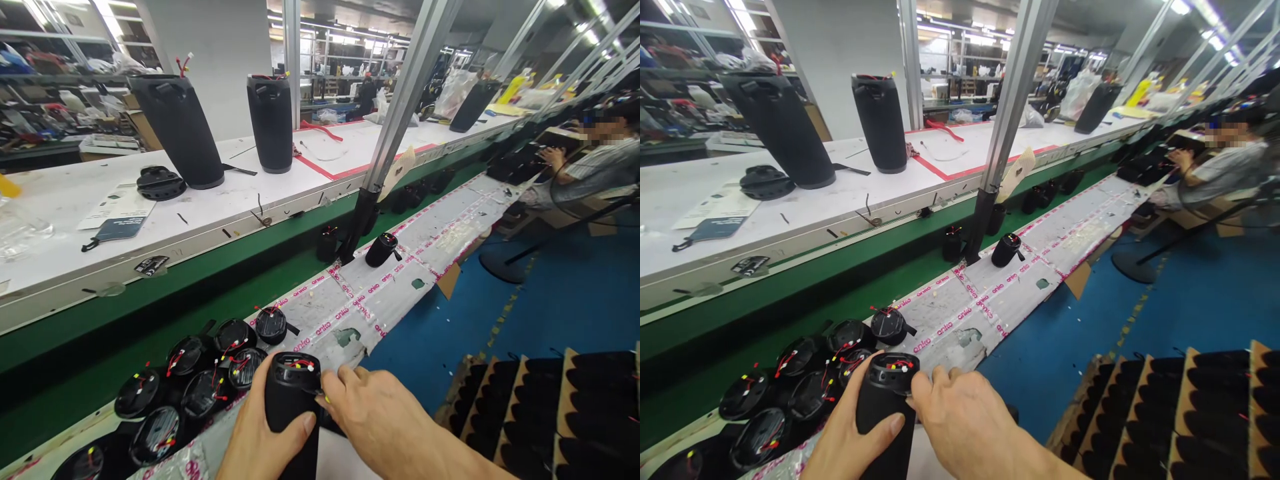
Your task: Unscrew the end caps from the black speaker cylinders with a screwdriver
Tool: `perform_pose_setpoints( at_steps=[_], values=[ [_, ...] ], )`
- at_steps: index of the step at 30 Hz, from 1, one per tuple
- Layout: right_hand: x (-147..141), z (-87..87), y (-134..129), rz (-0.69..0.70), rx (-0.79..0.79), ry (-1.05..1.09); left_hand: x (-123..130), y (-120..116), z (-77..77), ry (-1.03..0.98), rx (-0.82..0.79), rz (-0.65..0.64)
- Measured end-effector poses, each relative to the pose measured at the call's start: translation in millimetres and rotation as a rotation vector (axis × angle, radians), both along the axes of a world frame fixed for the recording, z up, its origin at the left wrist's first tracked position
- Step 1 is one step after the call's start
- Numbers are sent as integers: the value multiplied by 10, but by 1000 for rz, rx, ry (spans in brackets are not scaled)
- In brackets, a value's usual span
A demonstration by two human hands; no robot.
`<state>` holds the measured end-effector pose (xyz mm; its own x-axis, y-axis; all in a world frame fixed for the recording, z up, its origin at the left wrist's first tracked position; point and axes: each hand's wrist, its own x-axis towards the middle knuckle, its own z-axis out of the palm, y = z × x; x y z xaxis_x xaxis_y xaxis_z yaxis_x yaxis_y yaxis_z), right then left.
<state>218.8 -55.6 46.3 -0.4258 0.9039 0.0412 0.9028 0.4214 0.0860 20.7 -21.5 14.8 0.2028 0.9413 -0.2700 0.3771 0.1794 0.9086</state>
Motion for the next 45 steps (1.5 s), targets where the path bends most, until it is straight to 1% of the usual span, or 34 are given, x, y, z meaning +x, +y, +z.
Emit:
perform_pose_setpoints(
  at_steps=[5, 9, 13, 15, 17, 19, 21, 22, 24, 26, 27, 29, 31, 33, 37, 39, 42, 45],
  values=[
    [14, 62, 11, 86, 4, -43, -7, -3, -11, 50, 55, -16],
    [1, 73, 4, 138, -37, -59, 13, -12, -23, 72, 45, 13],
    [-15, 31, 27, 110, -86, -88, 53, -5, -10, 131, 70, 9],
    [-11, -8, 70, 99, -119, -54, 55, 23, -8, 154, 84, -2],
    [-2, -55, 113, 88, -139, 23, 37, 68, -18, 90, 59, -11],
    [10, -102, 129, 49, -111, 130, 2, 115, -46, -28, 32, -14],
    [32, -140, 108, 10, -41, 282, -43, 144, -92, -170, -49, -13],
    [50, -150, 88, 3, -5, 375, -67, 148, -121, -251, -138, 4],
    [100, -148, 45, -14, 32, 543, -118, 136, -186, -428, -365, 71],
    [155, -117, 17, -77, 8, 613, -167, 111, -248, -588, -539, 154],
    [176, -94, 10, -110, -30, 606, -188, 100, -271, -648, -581, 177],
    [197, -46, 12, -154, -121, 541, -217, 90, -292, -724, -622, 160],
    [188, -3, 24, -133, -192, 469, -224, 92, -271, -759, -654, 101],
    [160, 27, 38, -101, -222, 410, -210, 91, -208, -777, -673, 50],
    [98, 44, 60, -69, -237, 330, -162, 64, -43, -793, -669, 29],
    [77, 35, 67, -51, -223, 299, -154, 55, 11, -773, -654, 24],
    [64, 17, 68, -30, -197, 261, -165, 66, 31, -738, -679, 5],
    [72, 12, 56, -29, -181, 245, -173, 85, -2, -749, -675, -11]
  ],
)
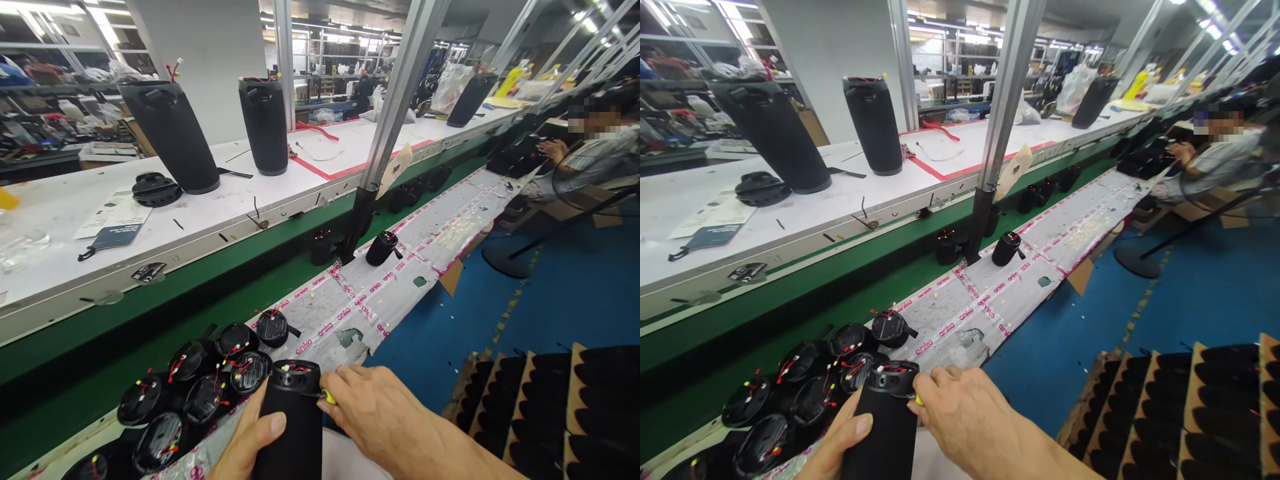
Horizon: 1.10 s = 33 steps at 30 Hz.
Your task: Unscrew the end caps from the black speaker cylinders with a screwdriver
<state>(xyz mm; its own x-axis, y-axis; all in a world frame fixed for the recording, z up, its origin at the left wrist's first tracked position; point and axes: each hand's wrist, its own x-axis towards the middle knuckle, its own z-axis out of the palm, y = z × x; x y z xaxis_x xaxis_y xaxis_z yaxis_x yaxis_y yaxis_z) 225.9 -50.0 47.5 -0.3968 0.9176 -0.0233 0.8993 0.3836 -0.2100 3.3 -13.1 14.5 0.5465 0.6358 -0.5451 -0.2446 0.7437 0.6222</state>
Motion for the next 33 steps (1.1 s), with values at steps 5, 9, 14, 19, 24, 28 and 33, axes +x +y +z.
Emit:
perform_pose_setpoints(
  at_steps=[5, 9, 14, 19, 24, 28, 33],
  values=[
    [11, -13, -32, 15, 38, -36, 19, 8, -54, -33, 112, 17],
    [5, -49, -55, 23, 109, -114, 18, 35, -33, 57, 265, -71],
    [-13, -18, -65, 48, 147, -184, 7, 72, -16, 206, 392, -126],
    [-28, 52, -69, 122, 171, -288, 29, 48, -33, 306, 414, -125],
    [-6, -9, -75, 123, 163, -276, 71, 56, -5, 428, 522, -142],
    [-24, -49, -16, 92, 126, -216, 100, 76, -6, 384, 503, -111],
    [33, -62, 33, -24, 101, 86, 104, 51, -86, 58, 163, 13]
  ],
)
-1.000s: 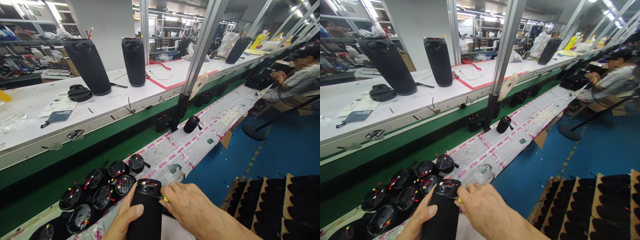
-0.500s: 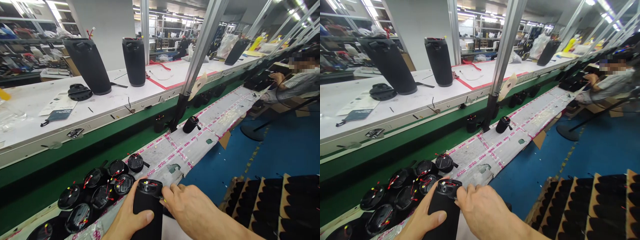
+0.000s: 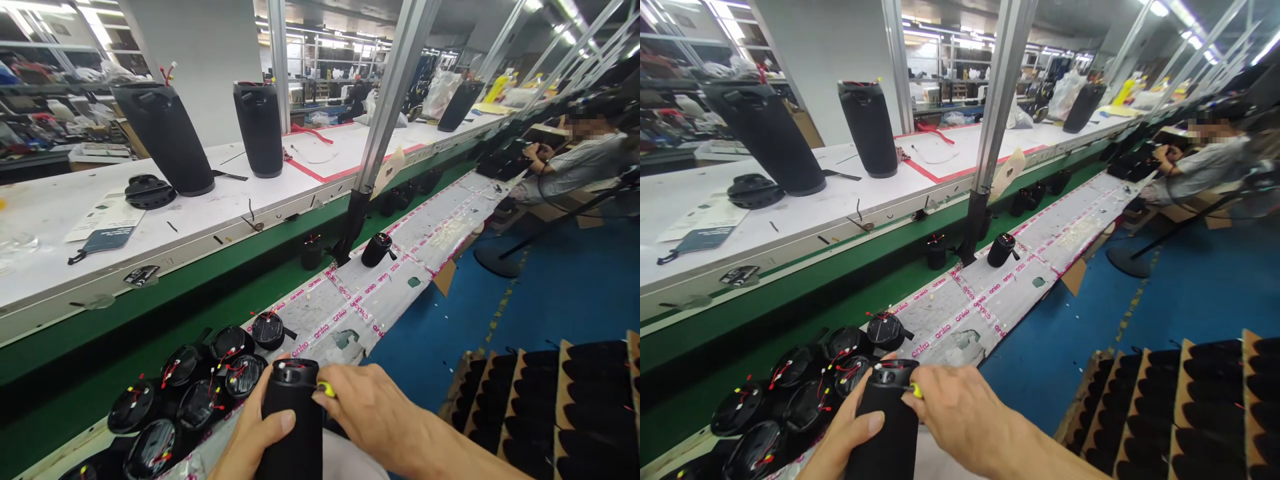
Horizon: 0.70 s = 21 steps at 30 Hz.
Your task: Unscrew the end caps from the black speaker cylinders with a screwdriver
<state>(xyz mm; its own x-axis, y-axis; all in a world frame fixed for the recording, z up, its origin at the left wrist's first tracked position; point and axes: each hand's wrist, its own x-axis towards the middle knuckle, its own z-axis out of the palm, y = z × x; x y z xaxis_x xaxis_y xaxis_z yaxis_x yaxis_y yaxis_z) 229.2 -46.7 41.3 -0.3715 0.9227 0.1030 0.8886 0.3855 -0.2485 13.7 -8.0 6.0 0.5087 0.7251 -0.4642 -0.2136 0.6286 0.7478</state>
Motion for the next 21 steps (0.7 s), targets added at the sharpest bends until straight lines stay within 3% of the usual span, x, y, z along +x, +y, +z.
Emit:
perform_pose_setpoints(
  at_steps=[3, 9, 21],
  values=[
    [104, -4, -29, -89, -4, 130, -21, -22, -11, -77, -113, 29],
    [130, 59, -42, 11, -105, -101, -34, 12, 65, -95, -115, -42],
    [126, 68, 13, 117, -8, -280, -41, 41, 35, -24, -17, -104]
  ],
)
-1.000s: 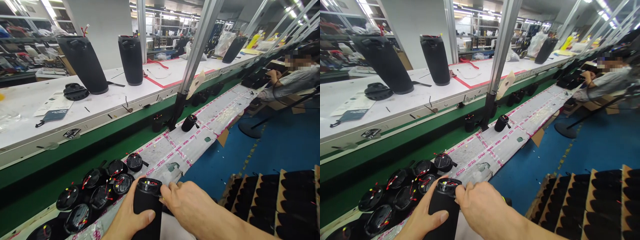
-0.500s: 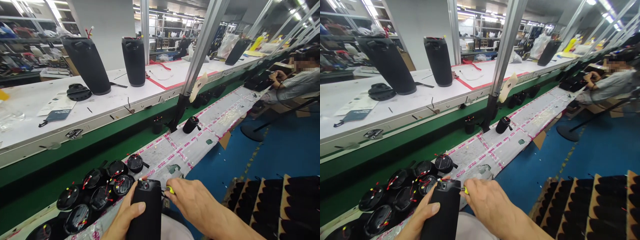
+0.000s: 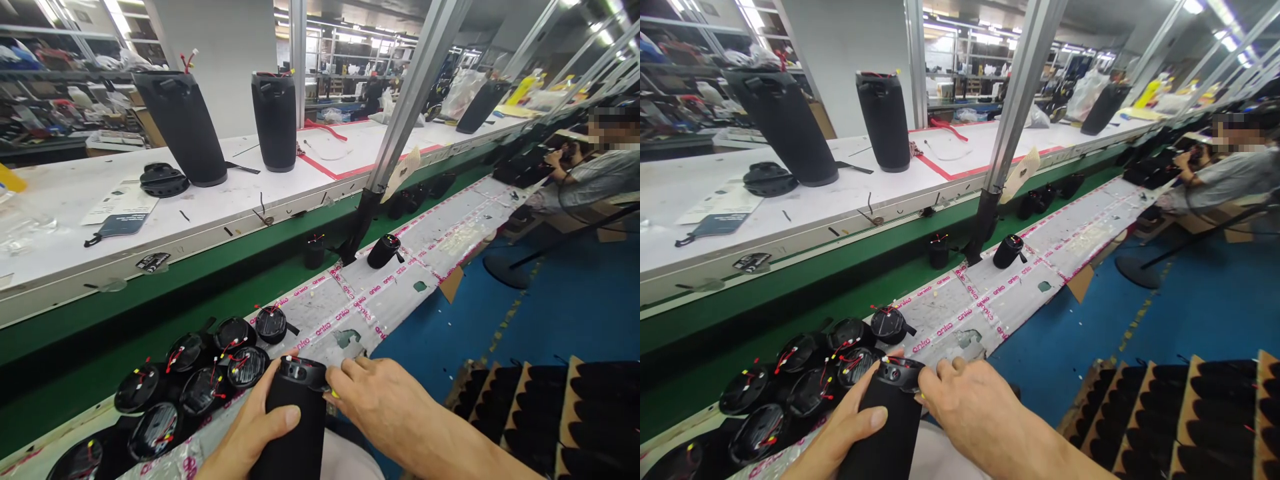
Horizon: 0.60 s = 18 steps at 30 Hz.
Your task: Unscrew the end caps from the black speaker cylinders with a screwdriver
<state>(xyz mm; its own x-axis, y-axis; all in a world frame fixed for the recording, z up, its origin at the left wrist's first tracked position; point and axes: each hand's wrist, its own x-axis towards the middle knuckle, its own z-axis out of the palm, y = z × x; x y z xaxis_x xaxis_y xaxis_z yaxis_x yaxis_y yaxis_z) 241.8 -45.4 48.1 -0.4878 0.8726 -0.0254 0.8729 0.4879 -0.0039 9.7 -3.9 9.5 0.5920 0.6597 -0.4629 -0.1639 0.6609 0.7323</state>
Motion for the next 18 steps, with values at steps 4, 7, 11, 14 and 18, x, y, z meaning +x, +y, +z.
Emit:
perform_pose_setpoints(
  at_steps=[4, 7, 11, 14, 18],
  values=[
    [-7, -7, -33, -18, 25, -48, -16, 20, -6, 127, 130, -44],
    [-30, -8, -90, -24, 47, -125, -8, 41, 35, 255, 305, -72],
    [-67, 3, -158, 19, 61, -185, 33, 40, 99, 385, 398, -93],
    [-90, -7, -160, 17, 49, -197, 55, 31, 93, 468, 425, -67],
    [-92, -31, -89, -7, 14, -95, 20, 66, 28, 359, 375, -80]
  ],
)
